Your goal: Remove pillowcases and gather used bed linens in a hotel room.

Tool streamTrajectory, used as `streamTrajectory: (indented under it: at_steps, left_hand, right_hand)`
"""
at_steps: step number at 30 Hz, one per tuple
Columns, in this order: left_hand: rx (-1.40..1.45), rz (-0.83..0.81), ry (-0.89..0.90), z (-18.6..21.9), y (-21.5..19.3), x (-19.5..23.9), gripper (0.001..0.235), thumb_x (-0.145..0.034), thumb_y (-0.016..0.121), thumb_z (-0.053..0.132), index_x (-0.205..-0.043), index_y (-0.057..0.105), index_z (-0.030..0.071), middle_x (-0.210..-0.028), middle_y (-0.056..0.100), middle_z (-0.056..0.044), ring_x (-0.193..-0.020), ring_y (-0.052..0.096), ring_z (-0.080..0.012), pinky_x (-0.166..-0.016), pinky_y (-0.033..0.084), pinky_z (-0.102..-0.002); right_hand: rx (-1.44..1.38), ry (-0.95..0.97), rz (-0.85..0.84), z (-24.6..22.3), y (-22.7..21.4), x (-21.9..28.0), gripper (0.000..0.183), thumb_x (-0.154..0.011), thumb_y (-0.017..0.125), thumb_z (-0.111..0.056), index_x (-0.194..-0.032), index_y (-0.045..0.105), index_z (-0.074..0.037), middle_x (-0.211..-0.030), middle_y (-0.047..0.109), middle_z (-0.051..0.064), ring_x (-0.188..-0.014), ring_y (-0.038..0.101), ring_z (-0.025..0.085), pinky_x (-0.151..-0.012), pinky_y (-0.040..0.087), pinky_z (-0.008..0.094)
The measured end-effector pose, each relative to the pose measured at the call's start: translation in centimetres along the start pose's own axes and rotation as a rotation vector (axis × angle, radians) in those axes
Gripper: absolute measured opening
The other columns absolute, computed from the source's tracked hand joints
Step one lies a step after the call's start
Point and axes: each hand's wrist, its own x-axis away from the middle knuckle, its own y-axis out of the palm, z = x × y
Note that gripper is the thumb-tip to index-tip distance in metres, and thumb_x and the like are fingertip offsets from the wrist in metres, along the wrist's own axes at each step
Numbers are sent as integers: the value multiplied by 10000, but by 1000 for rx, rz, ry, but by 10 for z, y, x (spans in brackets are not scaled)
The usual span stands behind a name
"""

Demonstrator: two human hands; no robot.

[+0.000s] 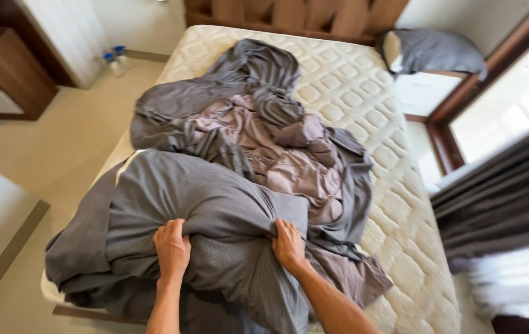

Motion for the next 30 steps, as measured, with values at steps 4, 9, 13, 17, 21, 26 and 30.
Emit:
streamTrajectory:
  at_steps: [4,9,13,17,21,26,30]
  left_hand:
    - [90,132,32,73,10,-14,411,-786,704,48,-1183,597,43,-1084,623,-141,-1089,569,-374,-959,407,-524]
    - [271,190,43,191,25,-2,325,-851,640,72,-1172,594,40,-1072,601,-153,-1084,546,-383,-950,383,-505]
    - [419,194,63,288,39,27,289,-897,624,66,-1183,595,34,-1065,603,-132,-1090,564,-359,-959,382,-497]
    - [516,158,115,372,57,71,305,-875,603,52,-1178,594,28,-1076,605,-130,-1086,553,-359,-957,381,-489]
    - [602,127,92,465,84,121,281,-863,597,46,-1144,596,50,-1064,614,-119,-1072,553,-345,-945,378,-483]
    - [647,82,134,569,106,168,222,-895,602,50,-1117,604,63,-1039,626,-103,-1049,559,-338,-949,375,-490]
    - [655,57,186,631,127,186,252,-866,599,37,-1117,599,51,-1036,623,-111,-1056,563,-351,-958,374,-501]
  right_hand:
    - [-97,-22,260,15,-55,6,338,-778,702,-37,-1087,563,-49,-1109,634,183,-1076,561,426,-906,456,520]
    - [-67,30,569,57,-140,53,369,-756,710,-27,-1105,594,-40,-1107,628,176,-1084,547,416,-899,443,505]
    - [4,133,654,111,-204,107,367,-735,707,-20,-1084,599,-52,-1093,638,140,-1086,558,387,-894,432,493]
    - [63,161,766,170,-256,181,386,-742,704,-25,-1114,607,-57,-1098,638,129,-1072,556,378,-907,430,474]
    - [109,203,798,235,-313,251,379,-762,698,-17,-1130,616,-57,-1080,629,130,-1056,555,373,-905,421,470]
    - [117,265,876,312,-362,314,342,-793,705,-36,-1124,622,-64,-1091,640,117,-1067,564,360,-913,418,471]
    - [104,315,903,362,-388,341,324,-811,704,-36,-1123,619,-60,-1085,639,117,-1058,560,361,-906,412,477]
